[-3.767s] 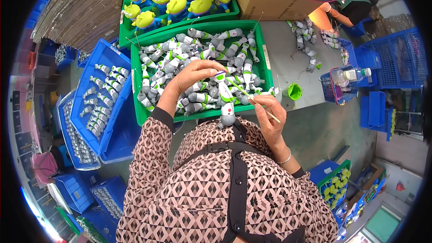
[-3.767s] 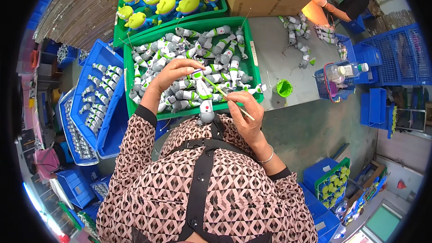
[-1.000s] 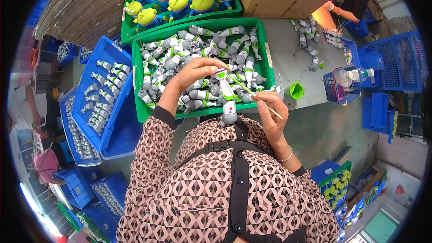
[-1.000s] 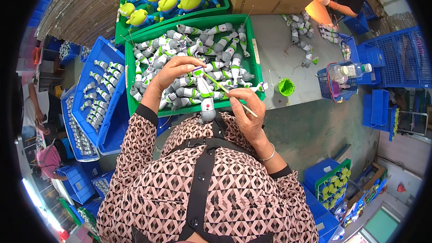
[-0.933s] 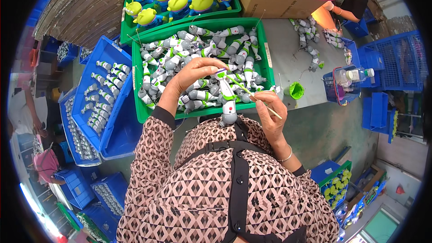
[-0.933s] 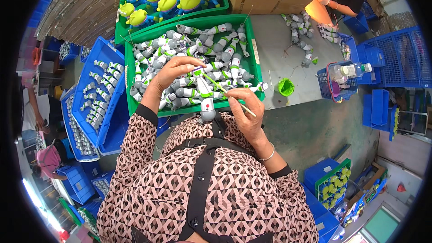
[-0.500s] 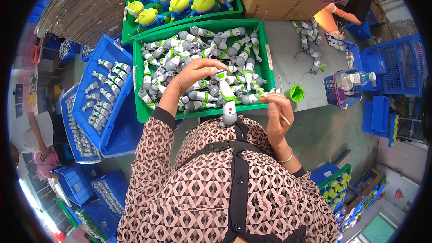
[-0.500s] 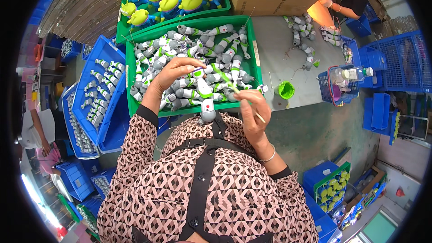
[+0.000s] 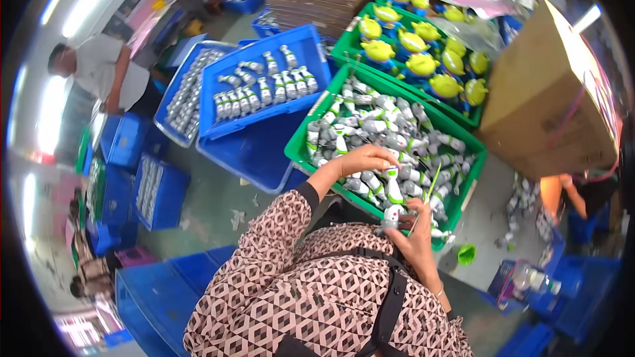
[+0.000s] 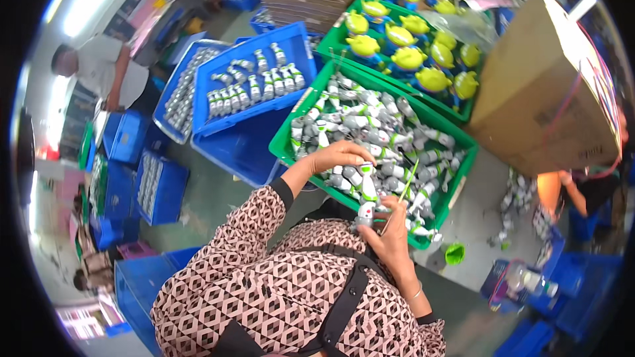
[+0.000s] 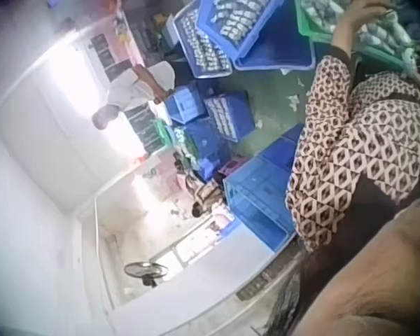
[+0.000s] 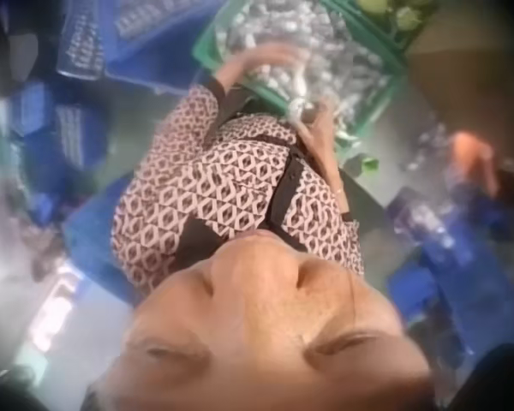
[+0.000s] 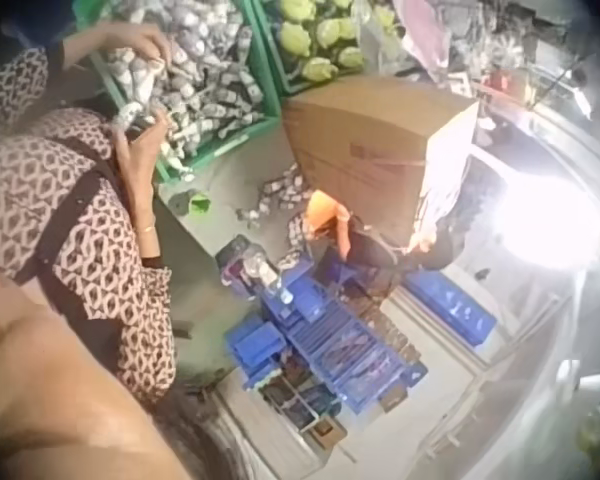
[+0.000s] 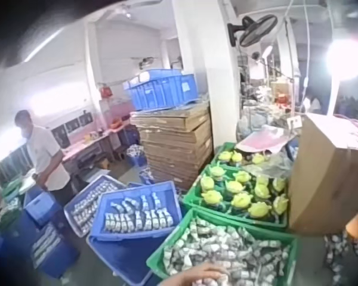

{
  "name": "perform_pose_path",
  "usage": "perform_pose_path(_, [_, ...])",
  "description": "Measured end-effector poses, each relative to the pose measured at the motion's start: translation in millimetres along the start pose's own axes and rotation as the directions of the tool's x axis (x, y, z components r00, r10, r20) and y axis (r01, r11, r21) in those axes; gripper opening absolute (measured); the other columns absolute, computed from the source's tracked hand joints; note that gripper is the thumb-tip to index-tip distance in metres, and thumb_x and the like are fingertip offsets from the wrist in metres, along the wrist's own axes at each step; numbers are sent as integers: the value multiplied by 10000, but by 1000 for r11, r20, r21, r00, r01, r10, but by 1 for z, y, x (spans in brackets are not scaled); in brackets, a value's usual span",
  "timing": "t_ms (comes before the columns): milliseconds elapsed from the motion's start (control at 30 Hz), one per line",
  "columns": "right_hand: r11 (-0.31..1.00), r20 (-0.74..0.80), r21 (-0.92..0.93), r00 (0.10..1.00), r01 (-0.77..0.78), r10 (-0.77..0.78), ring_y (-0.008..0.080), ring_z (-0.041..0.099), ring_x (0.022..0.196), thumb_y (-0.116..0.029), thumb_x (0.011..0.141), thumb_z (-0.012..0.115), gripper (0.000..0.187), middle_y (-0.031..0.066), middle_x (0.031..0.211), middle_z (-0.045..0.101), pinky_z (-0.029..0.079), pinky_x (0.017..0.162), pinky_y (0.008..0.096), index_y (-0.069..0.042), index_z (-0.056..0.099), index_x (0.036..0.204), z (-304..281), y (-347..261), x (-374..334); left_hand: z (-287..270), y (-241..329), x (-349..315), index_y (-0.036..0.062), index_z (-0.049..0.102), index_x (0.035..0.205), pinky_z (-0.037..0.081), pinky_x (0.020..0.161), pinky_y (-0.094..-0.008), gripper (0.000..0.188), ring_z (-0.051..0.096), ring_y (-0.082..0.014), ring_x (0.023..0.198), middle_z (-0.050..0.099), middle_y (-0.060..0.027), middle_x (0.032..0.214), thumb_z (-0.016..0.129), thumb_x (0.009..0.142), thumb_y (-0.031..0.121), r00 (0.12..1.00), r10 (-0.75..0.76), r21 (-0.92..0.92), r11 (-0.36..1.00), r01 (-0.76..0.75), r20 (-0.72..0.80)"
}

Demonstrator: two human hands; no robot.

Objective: The person paints toy figurines by dipping a stick into paint, applying it to the figurines, and placing them into a tray.

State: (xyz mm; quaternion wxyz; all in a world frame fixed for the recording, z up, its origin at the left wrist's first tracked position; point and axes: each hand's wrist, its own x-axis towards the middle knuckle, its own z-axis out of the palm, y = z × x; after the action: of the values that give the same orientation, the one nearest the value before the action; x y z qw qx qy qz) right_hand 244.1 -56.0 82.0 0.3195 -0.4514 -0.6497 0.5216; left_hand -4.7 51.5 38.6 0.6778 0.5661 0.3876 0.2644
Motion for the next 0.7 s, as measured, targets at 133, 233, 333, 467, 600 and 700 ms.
perform_pose_path(133, [993, 131, 24, 984, 115, -118, 232, 618, 903, 33, 702, 772, 613, 161, 1224, 418, 566, 696, 310, -21, 376, 1167, 20, 11, 12, -4, -11, -48, 29, 670, 1132, 421, 953, -309, 352, 587, -163, 1059, 658, -74, 1142, 571, 878, 252, 979, -25, -50, 999, 15, -202])
perform_pose_path(233, [986, 178, 44, 970, 160, -165, 229, 616, 913, 66, 704, 756, 599, 158, 1211, 427, 577, 713, 310, -24, 380, 1162, 32, 7, 35, -17, -12, -88, 31, 637, 1185, 435, 914, -296, 376, 604, -140, 1012, 672, -77, 1100, 542, 912, 271, 935, -28, -82, 997, -1, -355])
perform_pose_path(333, [963, 163, 71, 949, 260, -268, 228, 609, 923, 114, 682, 747, 613, 149, 1204, 431, 592, 769, 313, -38, 392, 1158, 42, -4, 70, -42, -21, -131, 19, 614, 1185, 460, 865, -288, 329, 636, -139, 949, 691, -82, 1001, 533, 946, 229, 833, -53, -69, 997, 19, -551])
perform_pose_path(467, [945, 111, 109, 940, 310, -321, 234, 597, 950, 108, 683, 750, 541, 140, 1178, 448, 578, 751, 303, -36, 439, 1102, 79, -32, 141, -87, -50, -203, -18, 623, 1114, 498, 811, -273, 254, 663, -150, 889, 694, -99, 946, 540, 953, 159, 627, -25, 13, 998, 56, -778])
perform_pose_path(600, [924, 98, 24, 918, 383, -383, 263, 608, 947, 48, 735, 728, 488, 143, 1140, 468, 561, 743, 325, -31, 438, 1118, 131, -59, 229, -114, -75, -258, -22, 624, 1100, 504, 804, -271, 243, 664, -158, 866, 694, -107, 945, 540, 952, 151, 513, -31, -21, 999, 25, -858])
perform_pose_path(700, [875, 103, -77, 877, 478, -470, 315, 601, 932, 36, 743, 704, 465, 154, 1096, 465, 545, 752, 356, -36, 434, 1114, 184, -52, 309, -126, -105, -292, -20, 626, 1094, 509, 800, -274, 240, 661, -159, 854, 696, -106, 943, 550, 943, 151, 427, -154, -147, 988, 50, -891])
